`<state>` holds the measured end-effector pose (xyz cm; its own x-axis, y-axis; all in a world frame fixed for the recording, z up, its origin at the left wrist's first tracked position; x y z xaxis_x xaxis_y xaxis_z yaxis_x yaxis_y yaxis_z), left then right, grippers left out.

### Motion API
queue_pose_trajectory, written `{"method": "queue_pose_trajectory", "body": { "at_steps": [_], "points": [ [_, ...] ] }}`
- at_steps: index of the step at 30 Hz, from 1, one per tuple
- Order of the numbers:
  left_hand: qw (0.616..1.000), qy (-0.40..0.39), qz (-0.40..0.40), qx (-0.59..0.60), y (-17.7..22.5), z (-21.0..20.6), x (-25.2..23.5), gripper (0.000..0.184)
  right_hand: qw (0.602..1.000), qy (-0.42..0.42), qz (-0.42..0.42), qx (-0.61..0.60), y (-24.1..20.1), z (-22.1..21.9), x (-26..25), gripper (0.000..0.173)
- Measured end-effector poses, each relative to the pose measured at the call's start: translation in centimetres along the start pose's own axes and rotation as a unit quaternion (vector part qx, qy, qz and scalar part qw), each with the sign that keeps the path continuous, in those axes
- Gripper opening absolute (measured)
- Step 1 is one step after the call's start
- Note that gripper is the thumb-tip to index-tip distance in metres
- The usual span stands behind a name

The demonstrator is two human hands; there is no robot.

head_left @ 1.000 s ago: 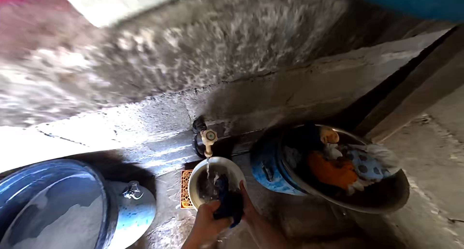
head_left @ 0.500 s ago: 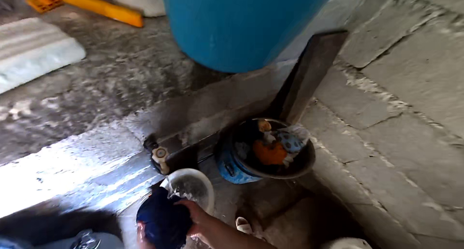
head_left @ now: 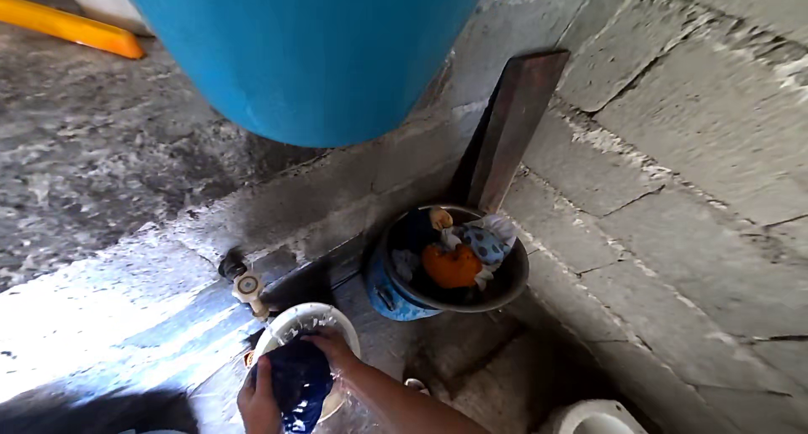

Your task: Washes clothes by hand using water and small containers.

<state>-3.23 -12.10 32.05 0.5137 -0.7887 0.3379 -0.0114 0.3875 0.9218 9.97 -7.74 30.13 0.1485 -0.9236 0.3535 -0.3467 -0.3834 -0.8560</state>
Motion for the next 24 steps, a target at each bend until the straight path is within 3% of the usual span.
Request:
{"method": "queue_pose_trajectory", "body": {
  "at_steps": [3,6,9,12,14,17,20,22,24],
  "points": [
    [0.991,-0.069,0.07,0.087,-1.0,-1.0,-1.1,0.045,0.978,-0.023,0.085,0.187,-2.1,0.3,-0.3,0.03],
    [0.96,-0.147,0.136,0.194,-1.7,-2.8,-1.4,0.04,0.941,-0.08,0.148,0.293,-3.5,1.1,-0.4,0.031],
    [0.93,-0.19,0.197,0.245,-1.4,-5.1,-1.8,0.036,0.927,-0.081,0.181,0.319,-4.5,3.0,-1.0,0.033],
    [0.894,-0.29,0.215,0.264,-0.2,-6.9,-2.6,0.045,0.948,0.019,0.188,0.254,-6.4,6.6,-1.4,0.026],
    [0.903,-0.317,0.194,0.214,-1.2,-7.0,-4.6,0.05,0.947,0.114,0.211,0.211,-8.7,9.6,-1.2,0.021],
    [0.937,-0.211,0.261,0.099,-6.4,-5.5,-9.3,0.045,0.917,0.24,0.245,0.205,-13.3,15.0,-0.4,0.024],
    [0.943,-0.137,0.301,-0.031,-12.0,-3.9,-12.8,0.046,0.881,0.33,0.3,0.155,-15.4,21.0,-0.9,0.028],
    [0.929,-0.13,0.306,-0.165,-15.6,-3.7,-14.8,0.052,0.868,0.359,0.255,0.231,-16.0,23.7,-0.8,0.041],
    [0.899,-0.147,0.288,-0.296,-19.9,-4.6,-17.8,0.056,0.854,0.328,0.169,0.367,-15.1,26.9,-1.0,0.055]
  ]
}}
Point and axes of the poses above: each hand's wrist, its own x-axis away from the middle knuckle, its own z-axis out of the back of the hand, y = z × x, the point moved 2 cm from there along -x, towards the middle knuckle, and after that the axes turned 7 degrees about z, right-handed, at the moved point
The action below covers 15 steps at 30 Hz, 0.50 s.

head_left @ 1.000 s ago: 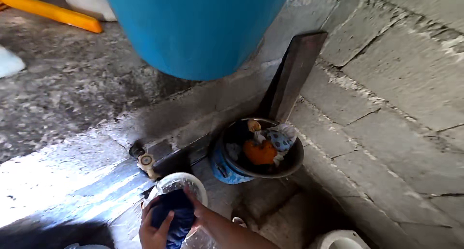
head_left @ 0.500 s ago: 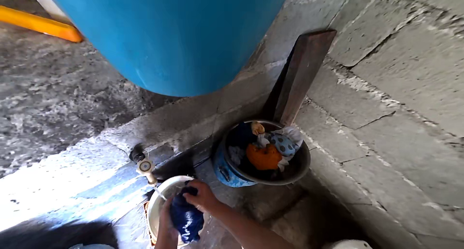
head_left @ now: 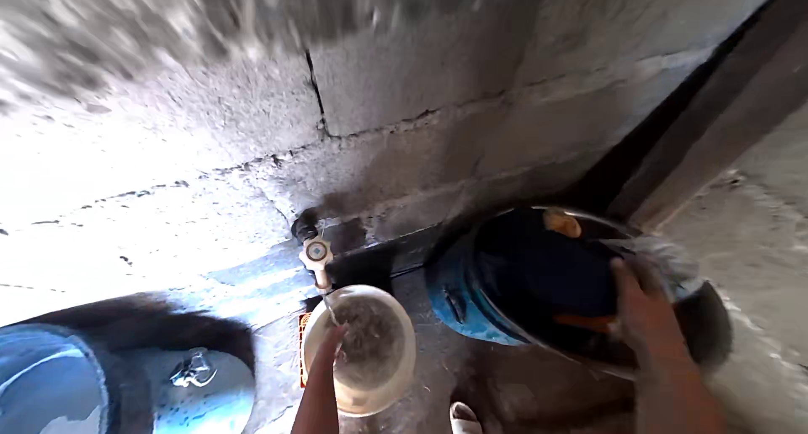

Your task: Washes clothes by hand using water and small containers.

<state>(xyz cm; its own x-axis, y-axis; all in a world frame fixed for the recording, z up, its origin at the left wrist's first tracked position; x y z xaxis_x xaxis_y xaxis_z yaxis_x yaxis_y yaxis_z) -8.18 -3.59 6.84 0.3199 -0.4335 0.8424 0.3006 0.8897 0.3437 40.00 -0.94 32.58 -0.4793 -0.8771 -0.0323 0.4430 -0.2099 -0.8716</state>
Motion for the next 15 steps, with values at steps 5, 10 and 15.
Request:
{"method": "queue_pose_trajectory", "body": {
  "at_steps": [5,10,15],
  "points": [
    [0.973,0.07,0.03,-0.216,-1.1,-3.3,-6.4,0.077,0.983,-0.043,0.112,0.139,8.4,-0.6,-0.6,0.104],
    [0.985,0.047,0.013,-0.167,-2.8,-7.4,-6.8,0.096,0.97,-0.011,0.161,0.181,9.5,-0.8,-0.3,0.107],
    [0.92,-0.132,0.002,-0.369,4.7,-8.4,9.9,0.047,0.966,0.001,0.177,0.188,9.5,-1.1,-0.2,0.107]
  ]
}}
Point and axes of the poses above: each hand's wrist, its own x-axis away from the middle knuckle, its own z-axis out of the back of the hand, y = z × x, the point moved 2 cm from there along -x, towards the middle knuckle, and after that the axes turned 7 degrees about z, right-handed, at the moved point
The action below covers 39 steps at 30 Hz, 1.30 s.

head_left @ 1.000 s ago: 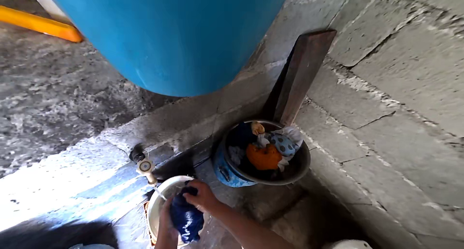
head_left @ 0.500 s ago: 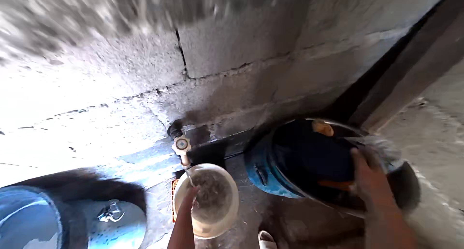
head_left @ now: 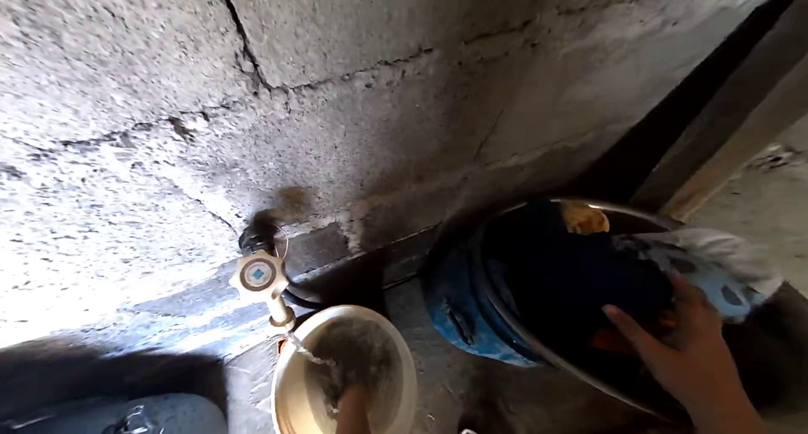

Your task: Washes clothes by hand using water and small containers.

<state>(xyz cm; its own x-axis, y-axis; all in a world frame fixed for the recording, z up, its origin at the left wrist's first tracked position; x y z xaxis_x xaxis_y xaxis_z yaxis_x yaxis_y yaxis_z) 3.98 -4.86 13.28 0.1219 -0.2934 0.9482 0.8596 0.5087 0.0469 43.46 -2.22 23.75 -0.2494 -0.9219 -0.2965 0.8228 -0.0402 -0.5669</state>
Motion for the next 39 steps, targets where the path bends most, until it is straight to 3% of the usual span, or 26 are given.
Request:
{"method": "queue_pose_trajectory", "body": {
  "at_steps": [2,4,6,7,9,10,11,12,13,14,16,17,19,20,21,25,27,28,30,31,33,36,39],
  "points": [
    [1.0,-0.001,0.012,0.003,0.7,-1.0,0.2,0.043,1.0,0.017,-0.009,0.001,-0.8,0.0,0.2,0.108],
    [0.999,-0.021,-0.021,-0.021,-1.2,-1.9,-5.0,0.044,0.999,0.035,0.006,0.015,-3.1,0.3,1.0,0.107],
    [0.998,0.021,-0.026,0.046,-4.1,-2.1,-8.8,0.044,0.994,0.057,0.08,0.04,-6.6,-0.2,2.6,0.098],
    [0.992,0.045,-0.036,0.108,-5.2,-1.5,-7.9,0.043,0.992,0.041,0.117,0.03,-8.7,-1.1,3.9,0.089],
    [0.967,0.074,-0.072,0.233,-6.8,0.2,-2.3,0.04,0.985,-0.104,0.134,-0.018,-13.0,-4.0,7.1,0.073],
    [0.952,0.079,-0.096,0.279,-7.1,1.1,1.5,0.038,0.963,-0.241,0.109,-0.049,-15.5,-5.8,8.5,0.073],
    [0.94,0.083,-0.126,0.307,-7.3,1.8,5.3,0.035,0.918,-0.379,0.087,-0.083,-17.7,-8.1,9.8,0.082],
    [0.929,0.089,-0.161,0.323,-7.4,2.2,8.8,0.032,0.874,-0.464,0.088,-0.115,-19.5,-10.5,11.3,0.094],
    [0.916,0.097,-0.201,0.334,-7.5,2.6,11.9,0.029,0.847,-0.502,0.109,-0.134,-21.1,-12.6,12.8,0.1],
    [0.898,0.11,-0.243,0.349,-7.8,2.8,14.5,0.026,0.836,-0.515,0.131,-0.138,-22.6,-13.9,13.8,0.093],
    [0.832,0.158,-0.331,0.415,-9.1,3.4,18.3,0.023,0.829,-0.529,0.145,-0.111,-26.2,-13.4,13.6,0.056],
    [0.775,0.187,-0.379,0.471,-10.2,3.6,19.2,0.031,0.828,-0.534,0.141,-0.094,-28.0,-12.2,12.8,0.045],
    [0.666,0.216,-0.439,0.563,-12.3,3.8,19.3,0.08,0.847,-0.51,0.109,-0.1,-30.5,-9.2,11.3,0.038],
    [0.654,0.236,-0.442,0.566,-13.1,3.7,18.8,0.108,0.867,-0.473,0.092,-0.123,-31.3,-7.8,10.7,0.035],
    [0.673,0.259,-0.431,0.543,-13.7,3.0,18.0,0.127,0.886,-0.431,0.081,-0.15,-31.8,-6.5,10.3,0.032],
    [0.82,0.26,-0.305,0.408,-12.5,-2.8,11.4,0.142,0.914,-0.303,0.07,-0.261,-33.8,-2.1,9.8,0.027],
    [0.841,0.267,-0.258,0.394,-10.6,-4.1,8.2,0.125,0.905,-0.248,0.081,-0.335,-34.9,-0.6,9.9,0.023],
    [0.826,0.271,-0.253,0.425,-10.0,-4.1,7.6,0.102,0.901,-0.213,0.091,-0.366,-35.2,0.1,9.9,0.021],
    [0.778,0.2,-0.22,0.554,-9.6,-3.2,7.4,0.053,0.892,-0.158,0.09,-0.414,-35.3,1.2,9.1,0.018],
    [0.743,0.163,-0.214,0.612,-9.8,-2.6,7.7,0.044,0.888,-0.141,0.069,-0.432,-35.0,1.5,8.4,0.018],
    [0.708,0.141,-0.205,0.661,-10.8,-0.9,9.6,0.038,0.887,-0.134,0.001,-0.442,-33.3,1.0,6.8,0.019],
    [0.679,0.168,-0.183,0.691,-12.5,0.5,12.9,0.051,0.901,-0.204,-0.106,-0.368,-29.0,-2.6,5.1,0.032],
    [0.652,0.204,-0.201,0.702,-13.3,0.9,15.6,0.059,0.841,-0.332,-0.261,-0.337,-25.5,-8.7,6.9,0.067]
  ]
}}
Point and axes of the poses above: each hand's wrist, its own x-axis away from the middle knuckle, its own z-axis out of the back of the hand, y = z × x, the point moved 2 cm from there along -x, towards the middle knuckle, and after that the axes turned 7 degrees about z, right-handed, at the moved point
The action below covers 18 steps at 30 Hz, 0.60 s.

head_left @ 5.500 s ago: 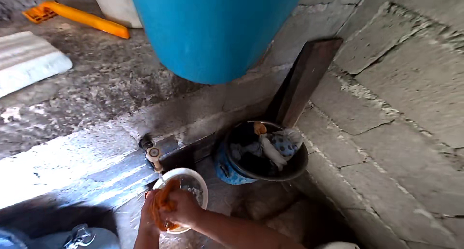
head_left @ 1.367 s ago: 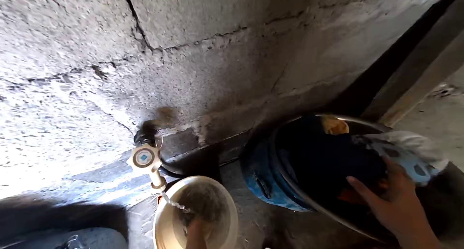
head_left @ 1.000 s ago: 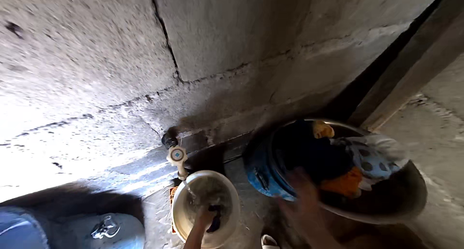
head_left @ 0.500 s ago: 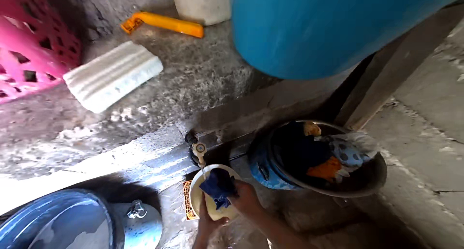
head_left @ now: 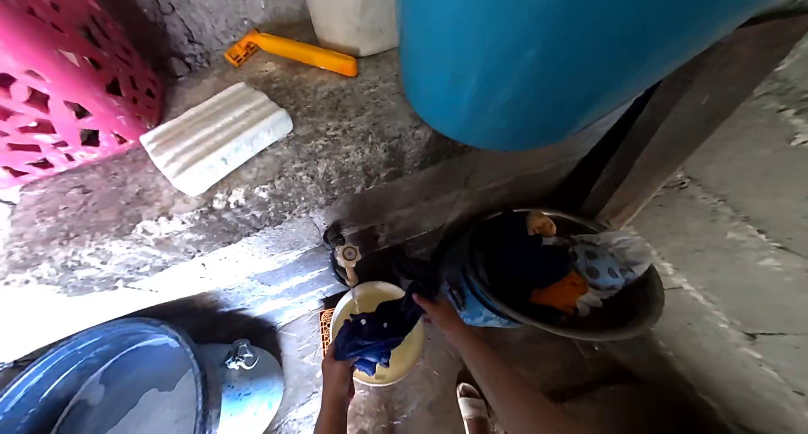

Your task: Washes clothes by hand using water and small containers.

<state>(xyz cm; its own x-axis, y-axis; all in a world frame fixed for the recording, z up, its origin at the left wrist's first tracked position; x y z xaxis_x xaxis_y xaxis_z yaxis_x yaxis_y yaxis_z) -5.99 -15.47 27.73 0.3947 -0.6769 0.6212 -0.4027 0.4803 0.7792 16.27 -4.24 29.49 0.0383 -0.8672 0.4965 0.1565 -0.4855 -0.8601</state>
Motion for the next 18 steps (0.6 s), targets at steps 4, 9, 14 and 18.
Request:
{"method": "queue_pose_trajectory", "body": {
  "at_steps": [4,9,14,18],
  "points": [
    [0.999,-0.026,-0.023,0.028,1.9,-0.3,2.4,0.061,0.96,-0.132,-0.183,-0.166,5.8,-5.7,-0.9,0.074],
    [0.979,-0.155,-0.07,0.113,3.0,1.8,4.6,0.057,0.908,-0.151,-0.085,-0.381,1.5,-8.6,5.3,0.057],
    [0.921,-0.225,-0.106,0.299,2.6,5.6,3.8,0.034,0.851,-0.188,-0.053,-0.487,1.8,-10.4,5.7,0.045],
    [0.946,-0.171,-0.206,0.181,2.6,6.3,1.9,0.067,0.936,-0.108,0.012,-0.335,-1.0,-10.5,6.8,0.04]
  ]
}}
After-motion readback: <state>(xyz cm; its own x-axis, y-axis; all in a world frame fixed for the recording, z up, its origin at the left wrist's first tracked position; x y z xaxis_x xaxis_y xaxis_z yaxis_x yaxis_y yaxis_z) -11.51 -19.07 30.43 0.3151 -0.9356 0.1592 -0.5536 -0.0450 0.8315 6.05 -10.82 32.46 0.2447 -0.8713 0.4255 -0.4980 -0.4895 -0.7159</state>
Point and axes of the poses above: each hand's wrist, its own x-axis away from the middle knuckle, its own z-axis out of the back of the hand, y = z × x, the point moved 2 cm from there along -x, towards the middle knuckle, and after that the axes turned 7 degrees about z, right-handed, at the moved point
